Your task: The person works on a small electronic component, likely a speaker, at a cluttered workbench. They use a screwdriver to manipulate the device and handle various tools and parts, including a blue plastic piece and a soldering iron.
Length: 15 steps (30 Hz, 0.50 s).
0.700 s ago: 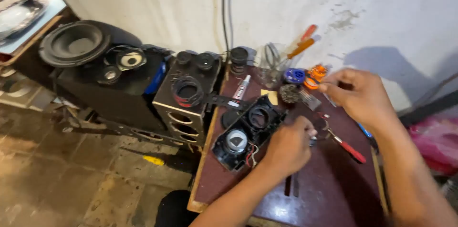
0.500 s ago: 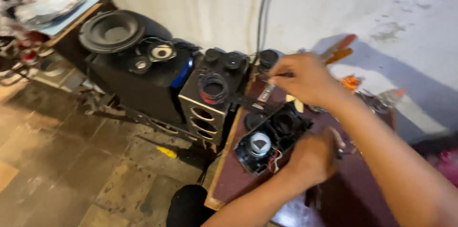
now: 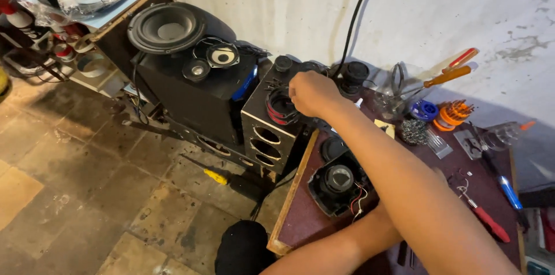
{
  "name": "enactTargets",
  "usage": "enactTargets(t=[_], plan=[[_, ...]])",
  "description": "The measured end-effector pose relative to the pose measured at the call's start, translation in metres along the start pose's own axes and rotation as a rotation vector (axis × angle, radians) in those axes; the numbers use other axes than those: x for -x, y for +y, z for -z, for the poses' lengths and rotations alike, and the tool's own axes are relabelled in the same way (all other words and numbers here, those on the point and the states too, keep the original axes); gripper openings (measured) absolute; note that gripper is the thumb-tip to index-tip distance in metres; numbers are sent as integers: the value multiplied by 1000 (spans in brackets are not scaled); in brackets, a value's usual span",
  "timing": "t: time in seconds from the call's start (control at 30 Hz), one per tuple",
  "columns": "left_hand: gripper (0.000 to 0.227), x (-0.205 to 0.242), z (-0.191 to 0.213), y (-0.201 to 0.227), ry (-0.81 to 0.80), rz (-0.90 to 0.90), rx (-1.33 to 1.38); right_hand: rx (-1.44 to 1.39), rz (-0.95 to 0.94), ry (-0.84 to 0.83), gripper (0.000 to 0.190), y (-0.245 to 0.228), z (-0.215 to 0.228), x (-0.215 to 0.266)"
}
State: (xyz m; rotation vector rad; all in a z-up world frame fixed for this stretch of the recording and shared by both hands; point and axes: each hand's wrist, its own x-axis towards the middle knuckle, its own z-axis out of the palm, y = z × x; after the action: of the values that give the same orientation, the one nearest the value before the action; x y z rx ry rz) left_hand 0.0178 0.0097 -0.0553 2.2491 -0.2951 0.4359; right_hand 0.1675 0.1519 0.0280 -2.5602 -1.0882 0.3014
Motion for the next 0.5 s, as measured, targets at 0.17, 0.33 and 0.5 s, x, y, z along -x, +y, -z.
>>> enactTargets(t=[0.17, 0.33, 0.5], plan=[[14, 1, -15, 11, -1, 22, -48, -49, 12, 87, 18, -36, 62, 65], [12, 2, -23, 32, -31, 6, -72, -251, 142, 297, 19, -29, 108, 187], [16, -9, 19, 31, -213, 76, 187, -453, -175, 960, 10, 54, 79, 322]])
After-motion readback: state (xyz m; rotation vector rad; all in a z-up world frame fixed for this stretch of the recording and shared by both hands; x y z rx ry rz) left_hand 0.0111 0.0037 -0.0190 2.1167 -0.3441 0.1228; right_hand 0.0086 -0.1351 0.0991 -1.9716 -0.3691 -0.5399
